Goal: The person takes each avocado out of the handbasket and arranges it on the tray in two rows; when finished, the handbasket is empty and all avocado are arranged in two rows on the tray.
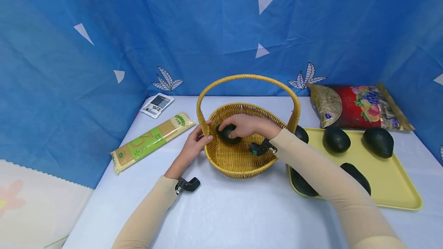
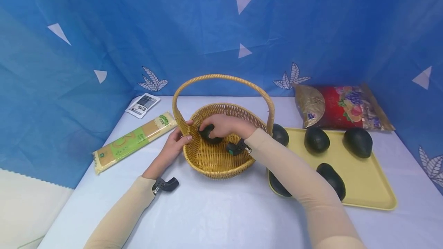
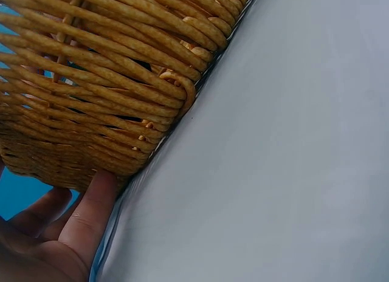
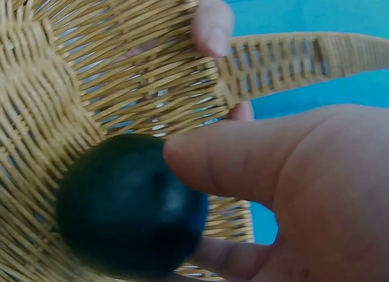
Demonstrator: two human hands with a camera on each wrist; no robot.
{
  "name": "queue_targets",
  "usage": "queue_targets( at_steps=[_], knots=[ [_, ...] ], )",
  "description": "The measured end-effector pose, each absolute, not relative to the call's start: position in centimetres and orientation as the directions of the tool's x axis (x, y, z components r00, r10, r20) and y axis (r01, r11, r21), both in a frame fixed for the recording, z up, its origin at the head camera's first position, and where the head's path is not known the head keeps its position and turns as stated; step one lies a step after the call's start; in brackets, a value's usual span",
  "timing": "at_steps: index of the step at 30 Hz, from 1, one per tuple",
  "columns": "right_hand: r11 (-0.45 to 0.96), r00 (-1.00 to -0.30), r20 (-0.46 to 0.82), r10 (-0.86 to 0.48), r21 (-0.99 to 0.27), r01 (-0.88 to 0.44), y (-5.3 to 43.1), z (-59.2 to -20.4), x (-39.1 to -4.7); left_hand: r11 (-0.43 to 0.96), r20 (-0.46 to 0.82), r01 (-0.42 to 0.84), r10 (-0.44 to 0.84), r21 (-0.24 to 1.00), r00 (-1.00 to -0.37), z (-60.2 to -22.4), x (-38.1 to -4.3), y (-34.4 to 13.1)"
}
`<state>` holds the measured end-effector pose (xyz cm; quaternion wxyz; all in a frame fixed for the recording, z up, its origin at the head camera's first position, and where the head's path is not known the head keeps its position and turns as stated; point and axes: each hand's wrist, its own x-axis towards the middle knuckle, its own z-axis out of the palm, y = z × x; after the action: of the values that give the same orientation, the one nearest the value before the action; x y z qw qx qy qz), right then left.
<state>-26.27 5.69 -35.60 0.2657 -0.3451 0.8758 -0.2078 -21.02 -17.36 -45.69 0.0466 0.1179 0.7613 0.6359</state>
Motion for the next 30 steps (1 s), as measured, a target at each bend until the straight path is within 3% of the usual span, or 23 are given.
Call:
queue_targets(
  at_steps=[14,30],
  knots=[
    [0.675,-0.613,-0.335,-0.715,-0.556,-0.484,4.8,-36.8,-26.4,0.183,0.056,0.1,0.231,0.978,-0.971,-45.6,-20.9,-17.3],
    [0.655,-0.61,-0.284,-0.74,-0.509,-0.558,4.9,-36.6,-25.8,0.148,0.087,0.127,0.247,0.981,-0.965,-45.5,-20.9,-17.3]
  ],
)
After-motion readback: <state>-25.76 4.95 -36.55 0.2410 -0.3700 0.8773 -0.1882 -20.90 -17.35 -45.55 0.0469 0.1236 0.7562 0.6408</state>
